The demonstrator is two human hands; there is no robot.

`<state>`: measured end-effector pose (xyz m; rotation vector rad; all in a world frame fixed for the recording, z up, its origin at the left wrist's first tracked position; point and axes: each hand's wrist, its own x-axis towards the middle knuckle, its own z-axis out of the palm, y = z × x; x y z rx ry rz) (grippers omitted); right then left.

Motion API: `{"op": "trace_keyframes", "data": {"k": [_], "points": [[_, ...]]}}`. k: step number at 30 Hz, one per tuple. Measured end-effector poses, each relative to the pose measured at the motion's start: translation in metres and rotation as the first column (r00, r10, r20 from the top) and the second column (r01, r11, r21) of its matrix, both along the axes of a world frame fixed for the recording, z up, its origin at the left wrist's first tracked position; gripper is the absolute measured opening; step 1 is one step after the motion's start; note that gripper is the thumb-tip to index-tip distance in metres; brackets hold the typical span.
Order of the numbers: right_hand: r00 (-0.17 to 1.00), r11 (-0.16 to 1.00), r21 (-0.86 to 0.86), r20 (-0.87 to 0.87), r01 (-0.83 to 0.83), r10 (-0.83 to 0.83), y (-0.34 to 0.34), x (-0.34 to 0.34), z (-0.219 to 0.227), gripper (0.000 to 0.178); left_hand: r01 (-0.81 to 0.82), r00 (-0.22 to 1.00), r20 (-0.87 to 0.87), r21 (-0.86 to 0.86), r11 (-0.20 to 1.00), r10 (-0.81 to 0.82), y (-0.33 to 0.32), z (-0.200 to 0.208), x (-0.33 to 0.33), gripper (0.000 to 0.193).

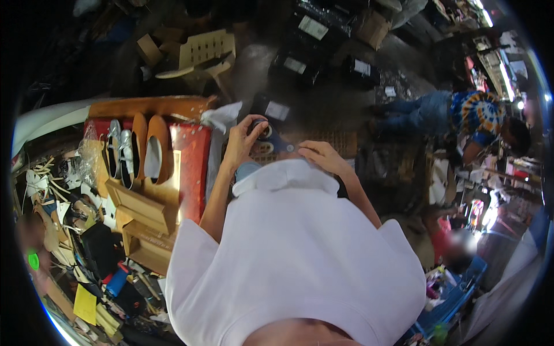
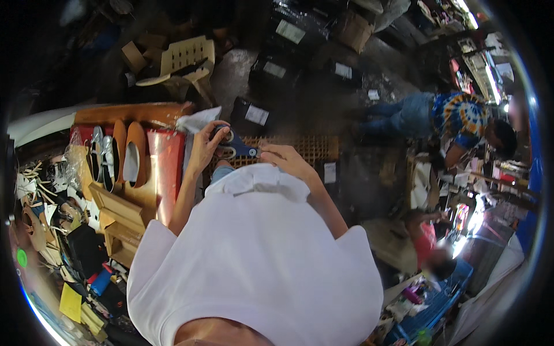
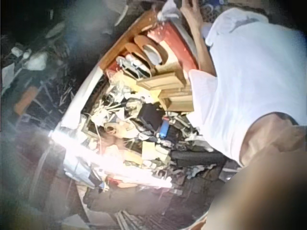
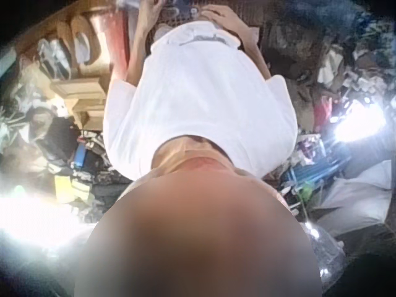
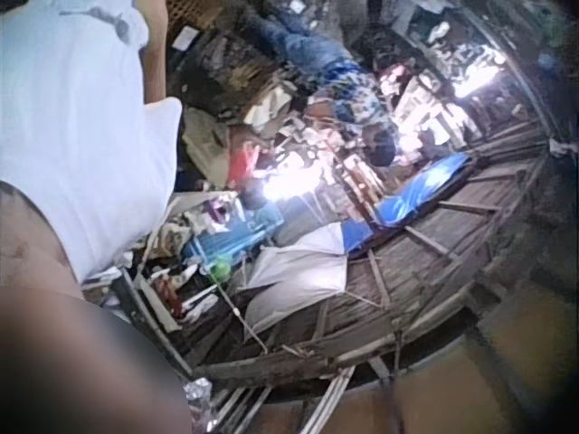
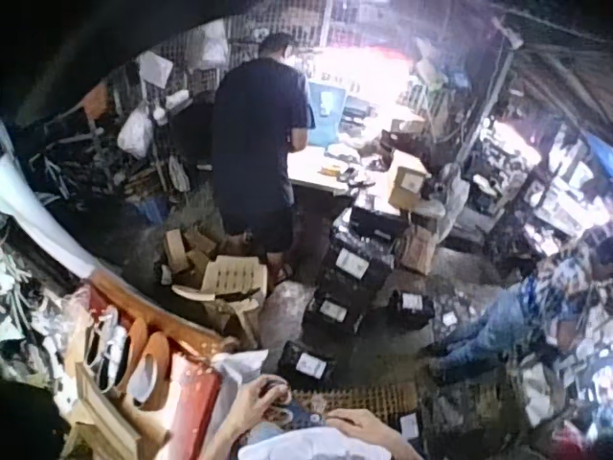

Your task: The person opens a cardboard box, places tissue paper inside, and packs a pair of black sandals. They then close the box, apply a shipping label, and move the box aside. The person repeats this process with another pair of shoes, using tissue paper and a cardboard box.

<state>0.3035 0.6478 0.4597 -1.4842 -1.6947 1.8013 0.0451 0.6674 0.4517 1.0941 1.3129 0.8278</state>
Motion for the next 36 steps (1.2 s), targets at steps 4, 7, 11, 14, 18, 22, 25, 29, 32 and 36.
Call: {"op": "trace_keyframes", "data": {"k": [4,7,11,14,18,22,25,29,32,36], "points": [[0.996,0.994,0.077,-0.045,0.078,-0.075,0.088,0.048,-0.003,0.023,-0.226,0.941,0.262,0.012,0.974,0.215,0.034,-0.019,0.022,0.036],[0.931,0.937,0.026,-0.124,0.349,-0.344,0.164,0.074,-0.011,0.024,-0.358,0.931,0.089,0.048,0.932,0.353,0.051,-0.047,0.002,0.038],[0.771,0.841,-0.16,-0.339,0.517,-0.539,0.278,0.112,-0.016,0.023,-0.422,0.9,-0.104,0.036,0.906,0.423,0.07,-0.093,-0.027,0.033],[0.683,0.821,-0.219,-0.466,0.527,-0.562,0.391,0.127,-0.012,0.021,-0.372,0.915,-0.153,0.043,0.927,0.374,0.093,-0.122,-0.025,0.03],[0.637,0.771,-0.305,-0.439,0.559,-0.634,0.51,0.118,-0.01,0.02,-0.355,0.919,-0.141,0.102,0.929,0.367,0.113,-0.137,-0.004,0.025],[0.687,0.816,-0.378,-0.445,0.437,-0.575,0.579,0.109,-0.026,0.022,-0.441,0.871,-0.207,0.066,0.895,0.445,0.109,-0.157,0.027,0.023],[0.771,0.858,-0.37,-0.402,0.357,-0.494,0.632,0.099,-0.04,0.021,-0.594,0.725,-0.366,0.097,0.799,0.584,0.092,-0.177,0.06,0.024],[0.823,0.903,-0.358,-0.42,0.238,-0.383,0.694,0.086,-0.051,0.017,-0.85,0.442,-0.406,0.095,0.518,0.8,0.072,-0.195,0.135,0.027],[0.895,0.95,-0.286,-0.379,0.128,-0.235,0.726,0.083,-0.058,0.02,-0.912,0.357,-0.376,0.06,0.406,0.855,0.057,-0.202,0.185,0.029],[0.863,0.927,-0.285,-0.501,-0.242,0.072,0.771,0.083,-0.074,0.021,-0.927,0.336,-0.372,0.033,0.374,0.866,0.039,-0.209,0.244,0.031]]}}
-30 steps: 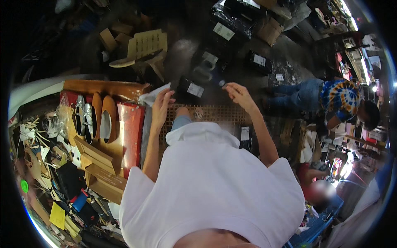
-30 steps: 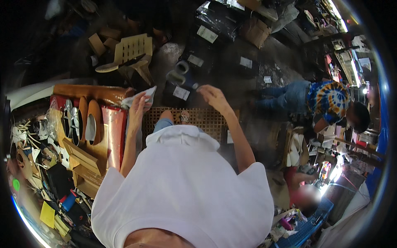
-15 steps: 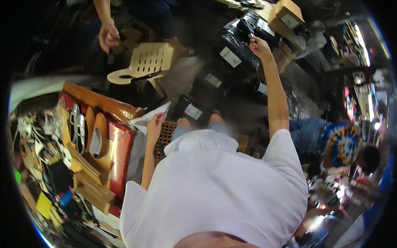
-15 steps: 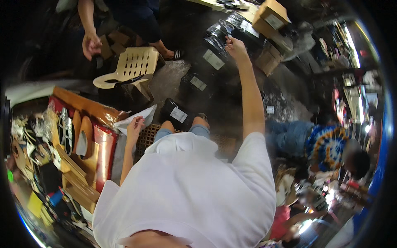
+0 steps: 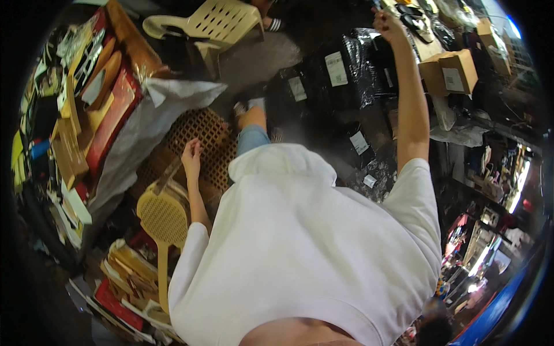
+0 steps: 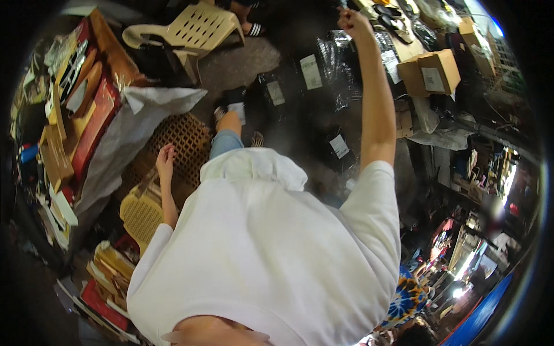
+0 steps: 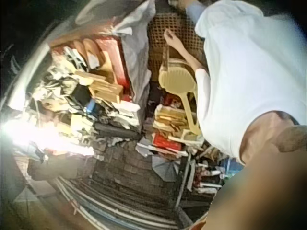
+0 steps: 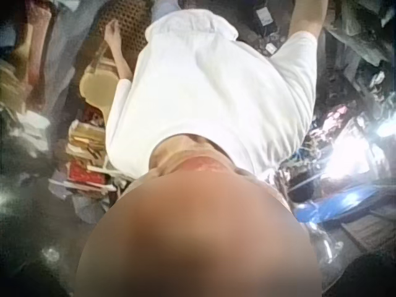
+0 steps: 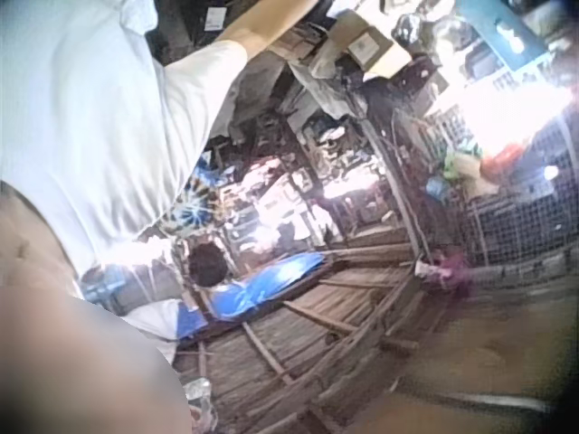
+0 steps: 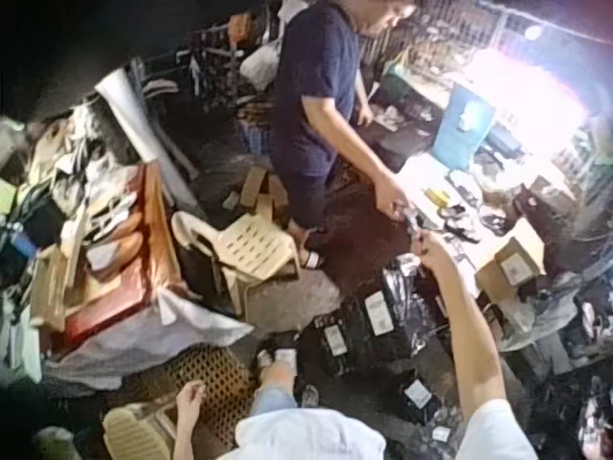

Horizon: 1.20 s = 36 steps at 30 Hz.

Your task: The person opens a cardboard box, places tissue paper inside, and packs a pair of black sandals. They then close the box, apply a shipping label, and move the box aside. The person repeats this process with another pair of shoes, using tissue paper and a cardboard box.

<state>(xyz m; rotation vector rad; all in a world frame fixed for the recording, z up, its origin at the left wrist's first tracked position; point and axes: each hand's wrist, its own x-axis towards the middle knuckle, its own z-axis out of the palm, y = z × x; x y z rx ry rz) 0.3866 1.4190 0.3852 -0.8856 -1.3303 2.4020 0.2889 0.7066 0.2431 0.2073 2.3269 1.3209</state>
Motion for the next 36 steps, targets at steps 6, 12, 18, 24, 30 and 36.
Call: {"op": "trace_keyframes", "data": {"k": [6,12,18,24,30,36], "points": [[0.889,0.972,-0.049,-0.417,-0.228,0.187,0.036,-0.017,0.004,0.021,0.011,0.991,0.137,-0.149,0.989,0.009,-0.008,-0.011,0.06,0.03],[0.994,0.997,0.014,-0.082,0.074,-0.073,-0.004,-0.012,-0.02,0.037,0.014,0.983,-0.169,-0.301,0.954,-0.068,-0.005,0.007,0.048,0.02],[0.971,0.909,-0.347,0.021,0.232,-0.239,-0.106,0.035,-0.122,0.015,-0.193,0.694,-0.717,-0.268,0.944,-0.062,-0.003,0.051,-0.099,0.034],[0.886,0.636,-0.629,0.214,0.447,-0.411,-0.22,0.08,-0.2,0.011,0.014,0.484,-0.723,-0.557,0.831,-0.492,0.021,0.033,-0.228,0.039],[0.726,0.608,-0.403,0.447,0.684,-0.522,-0.363,0.145,-0.233,0.013,0.115,0.412,-0.581,-0.731,0.673,-0.702,0.028,0.006,-0.271,0.034],[0.487,0.57,-0.195,0.766,0.798,-0.419,-0.445,0.166,-0.236,0.018,0.202,0.381,-0.617,-0.671,0.714,-0.688,0.015,0.007,-0.275,0.026]]}}
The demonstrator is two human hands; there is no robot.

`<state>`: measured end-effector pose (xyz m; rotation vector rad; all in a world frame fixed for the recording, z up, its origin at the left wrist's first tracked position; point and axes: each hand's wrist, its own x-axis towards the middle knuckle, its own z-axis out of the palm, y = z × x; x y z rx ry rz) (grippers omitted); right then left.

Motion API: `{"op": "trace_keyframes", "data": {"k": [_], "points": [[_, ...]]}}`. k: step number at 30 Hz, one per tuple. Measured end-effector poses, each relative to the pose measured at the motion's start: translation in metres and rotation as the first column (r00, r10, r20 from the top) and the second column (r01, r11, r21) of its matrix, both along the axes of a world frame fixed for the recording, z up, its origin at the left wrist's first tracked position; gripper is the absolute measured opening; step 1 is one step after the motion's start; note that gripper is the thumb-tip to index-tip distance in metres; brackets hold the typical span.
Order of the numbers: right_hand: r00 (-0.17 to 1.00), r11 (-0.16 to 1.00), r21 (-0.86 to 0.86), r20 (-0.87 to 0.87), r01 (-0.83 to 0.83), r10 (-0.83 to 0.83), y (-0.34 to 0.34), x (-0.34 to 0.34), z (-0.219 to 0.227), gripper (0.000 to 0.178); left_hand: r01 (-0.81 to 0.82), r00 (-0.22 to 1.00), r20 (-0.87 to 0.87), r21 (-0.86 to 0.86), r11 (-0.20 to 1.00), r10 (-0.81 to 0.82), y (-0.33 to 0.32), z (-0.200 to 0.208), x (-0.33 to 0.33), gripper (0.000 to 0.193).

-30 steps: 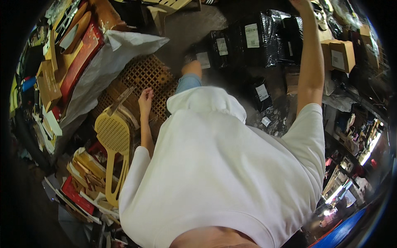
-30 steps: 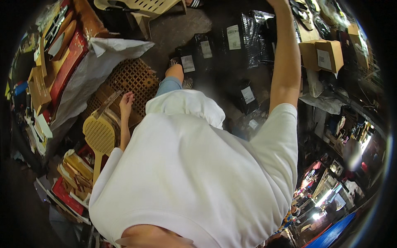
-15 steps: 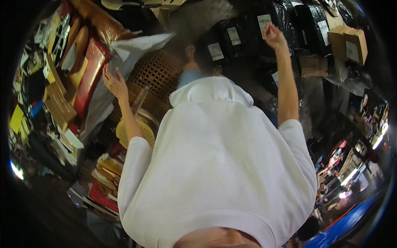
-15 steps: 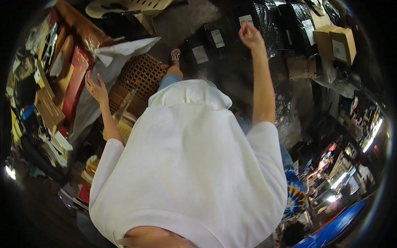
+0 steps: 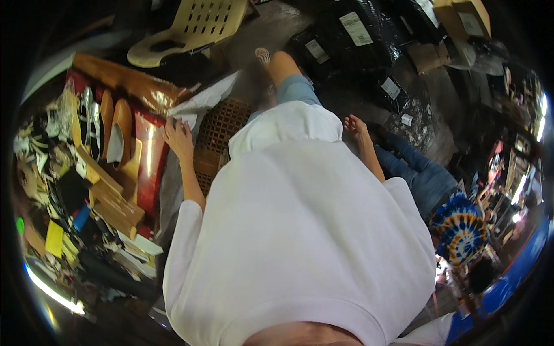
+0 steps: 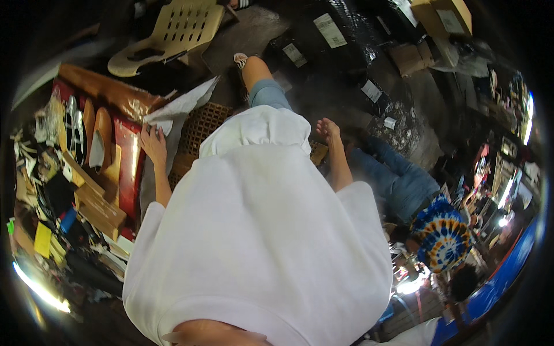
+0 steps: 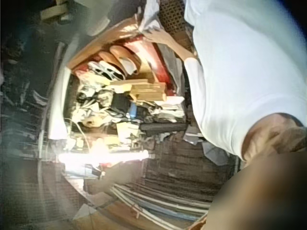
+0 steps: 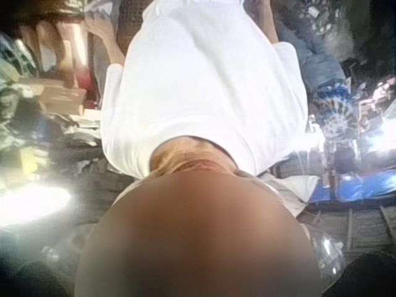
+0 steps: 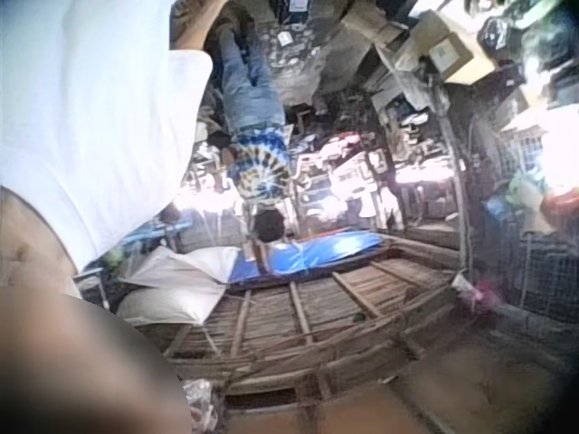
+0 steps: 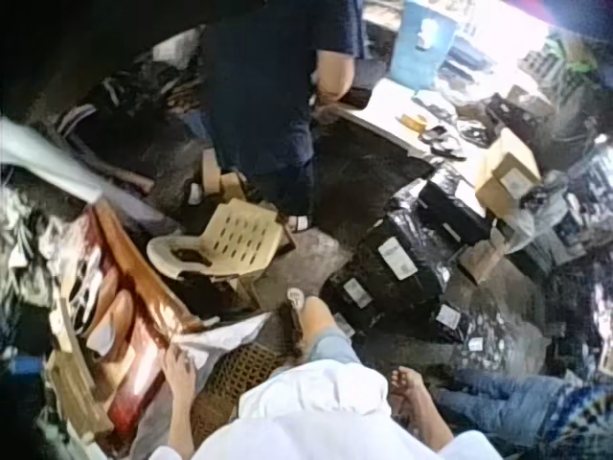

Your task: The person opens a cardboard box, places tissue paper inside, and packs a pair of black sandals. They then close the box, apply a shipping label, and move the box aside. The person repeats this process with another pair of shoes, using tissue paper and a cardboard box.

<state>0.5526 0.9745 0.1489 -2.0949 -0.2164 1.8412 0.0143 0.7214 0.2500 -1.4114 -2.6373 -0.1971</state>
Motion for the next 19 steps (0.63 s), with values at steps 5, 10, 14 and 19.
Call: {"op": "trace_keyframes", "data": {"k": [5,10,14,19], "points": [[0.996,0.975,0.207,-0.009,-0.084,0.088,0.007,-0.029,0.03,0.028,-0.02,0.994,0.106,0.008,1.0,0.019,-0.001,-0.001,0.003,0.025],[0.936,0.893,0.286,0.049,-0.347,0.348,0.008,-0.052,0.05,0.033,0.025,0.997,0.071,-0.006,1.0,-0.025,-0.001,0.0,-0.002,0.021],[0.882,0.832,0.292,0.162,-0.472,0.443,-0.031,-0.043,0.027,0.03,0.051,0.992,0.114,-0.015,0.999,-0.049,0.0,0.006,-0.005,0.019],[0.77,0.81,0.097,0.393,-0.579,0.503,-0.13,-0.011,0.021,0.046,0.005,0.98,0.197,-0.095,0.996,0.013,0.002,0.013,-0.007,0.018]]}}
